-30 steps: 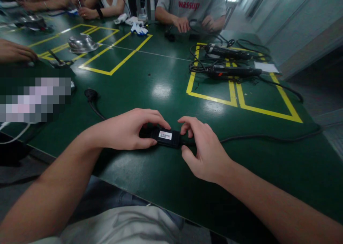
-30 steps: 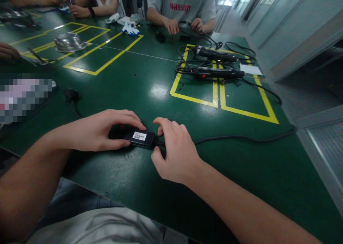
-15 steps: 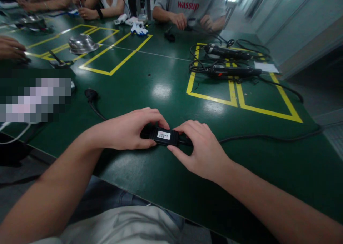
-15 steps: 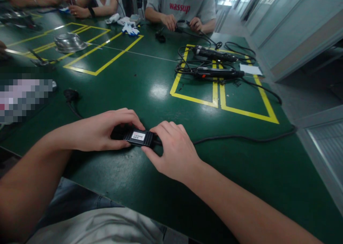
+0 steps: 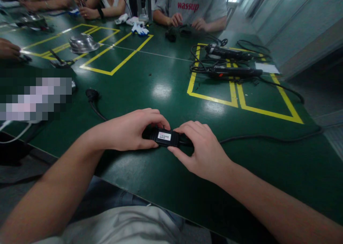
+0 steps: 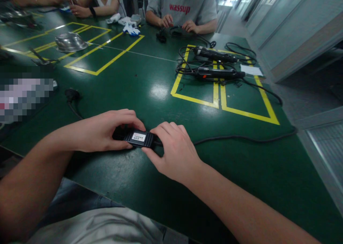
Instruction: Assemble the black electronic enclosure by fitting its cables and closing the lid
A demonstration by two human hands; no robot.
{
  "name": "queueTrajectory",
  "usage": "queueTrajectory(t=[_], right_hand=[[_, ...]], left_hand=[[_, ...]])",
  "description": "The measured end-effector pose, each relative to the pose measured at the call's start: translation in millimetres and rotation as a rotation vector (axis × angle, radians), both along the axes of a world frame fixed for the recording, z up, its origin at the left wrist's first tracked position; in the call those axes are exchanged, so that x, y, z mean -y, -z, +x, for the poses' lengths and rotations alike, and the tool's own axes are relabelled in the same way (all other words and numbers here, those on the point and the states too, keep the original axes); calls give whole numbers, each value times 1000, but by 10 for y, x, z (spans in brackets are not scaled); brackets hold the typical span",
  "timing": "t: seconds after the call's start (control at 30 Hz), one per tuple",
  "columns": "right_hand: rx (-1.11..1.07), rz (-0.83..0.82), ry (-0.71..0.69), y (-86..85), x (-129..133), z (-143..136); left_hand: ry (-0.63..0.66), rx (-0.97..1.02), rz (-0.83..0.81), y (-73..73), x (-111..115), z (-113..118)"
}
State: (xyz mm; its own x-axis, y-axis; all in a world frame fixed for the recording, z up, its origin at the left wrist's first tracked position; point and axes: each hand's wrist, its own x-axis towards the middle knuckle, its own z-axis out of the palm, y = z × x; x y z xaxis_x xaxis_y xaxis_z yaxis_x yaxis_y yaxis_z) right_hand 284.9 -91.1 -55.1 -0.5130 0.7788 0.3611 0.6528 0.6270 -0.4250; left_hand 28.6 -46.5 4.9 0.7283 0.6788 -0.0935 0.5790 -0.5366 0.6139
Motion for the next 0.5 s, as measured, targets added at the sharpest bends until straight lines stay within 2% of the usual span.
queueTrajectory(t=[0.27,0.5], right_hand=[[-17,7,7,20,-8,8],[-55,0,36,32,17,7]], left_hand=[[-5,26,-14,37,-11,-16],[-33,71,-66,-28,-18,-47]])
